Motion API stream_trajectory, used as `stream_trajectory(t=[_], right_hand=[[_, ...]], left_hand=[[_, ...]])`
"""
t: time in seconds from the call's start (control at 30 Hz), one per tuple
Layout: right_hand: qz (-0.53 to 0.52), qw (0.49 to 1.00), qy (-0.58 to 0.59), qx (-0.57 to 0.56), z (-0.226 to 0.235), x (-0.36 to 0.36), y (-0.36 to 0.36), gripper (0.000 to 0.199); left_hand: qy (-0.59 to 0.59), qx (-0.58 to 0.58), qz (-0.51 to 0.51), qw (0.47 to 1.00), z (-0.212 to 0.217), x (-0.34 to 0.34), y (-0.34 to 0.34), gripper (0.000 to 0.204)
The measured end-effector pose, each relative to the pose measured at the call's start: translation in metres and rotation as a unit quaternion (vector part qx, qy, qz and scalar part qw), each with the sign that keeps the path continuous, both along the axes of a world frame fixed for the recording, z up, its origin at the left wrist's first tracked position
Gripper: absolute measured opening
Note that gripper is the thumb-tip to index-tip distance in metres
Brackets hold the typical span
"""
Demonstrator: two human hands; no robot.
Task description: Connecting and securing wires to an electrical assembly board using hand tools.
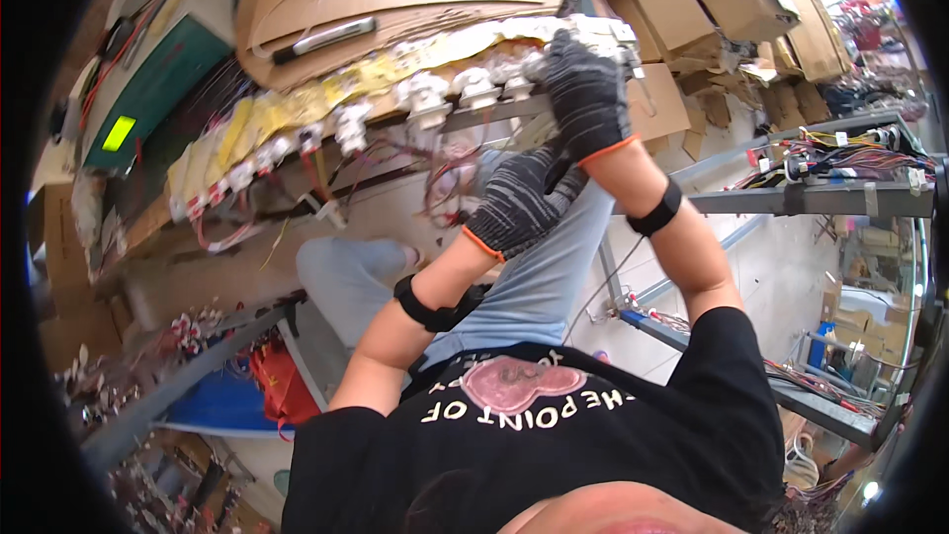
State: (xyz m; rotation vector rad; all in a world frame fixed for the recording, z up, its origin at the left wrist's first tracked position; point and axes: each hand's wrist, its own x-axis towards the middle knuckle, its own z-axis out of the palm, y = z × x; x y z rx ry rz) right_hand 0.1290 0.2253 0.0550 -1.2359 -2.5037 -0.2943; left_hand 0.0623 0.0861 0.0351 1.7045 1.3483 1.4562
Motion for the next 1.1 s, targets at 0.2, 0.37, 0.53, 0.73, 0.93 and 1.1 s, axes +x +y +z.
stream_trajectory(t=[0.2,0.37,0.53,0.73,0.93,1.1], right_hand=[[-0.009,0.997,-0.014,0.078,0.023,0.011,0.012,0.022],[-0.061,0.995,-0.070,0.043,0.022,-0.002,-0.001,0.026],[-0.045,0.992,-0.088,0.076,0.017,0.004,-0.004,0.029],[-0.019,0.977,-0.128,0.169,0.006,0.012,0.013,0.030],[-0.058,0.986,-0.113,0.107,0.009,0.009,0.005,0.033],[-0.030,0.977,-0.127,0.168,0.008,0.012,0.004,0.034]], left_hand=[[-0.484,-0.167,0.179,0.840,-0.061,-0.074,-0.123,0.024],[-0.696,-0.181,0.340,0.606,-0.143,-0.164,-0.197,0.033],[-0.586,0.067,0.489,0.642,-0.125,-0.199,-0.178,0.025],[0.240,0.057,0.487,0.838,-0.069,-0.188,-0.138,0.011],[0.307,-0.045,0.495,0.811,-0.039,-0.177,-0.117,0.016],[0.320,-0.003,0.498,0.806,-0.024,-0.178,-0.109,0.018]])
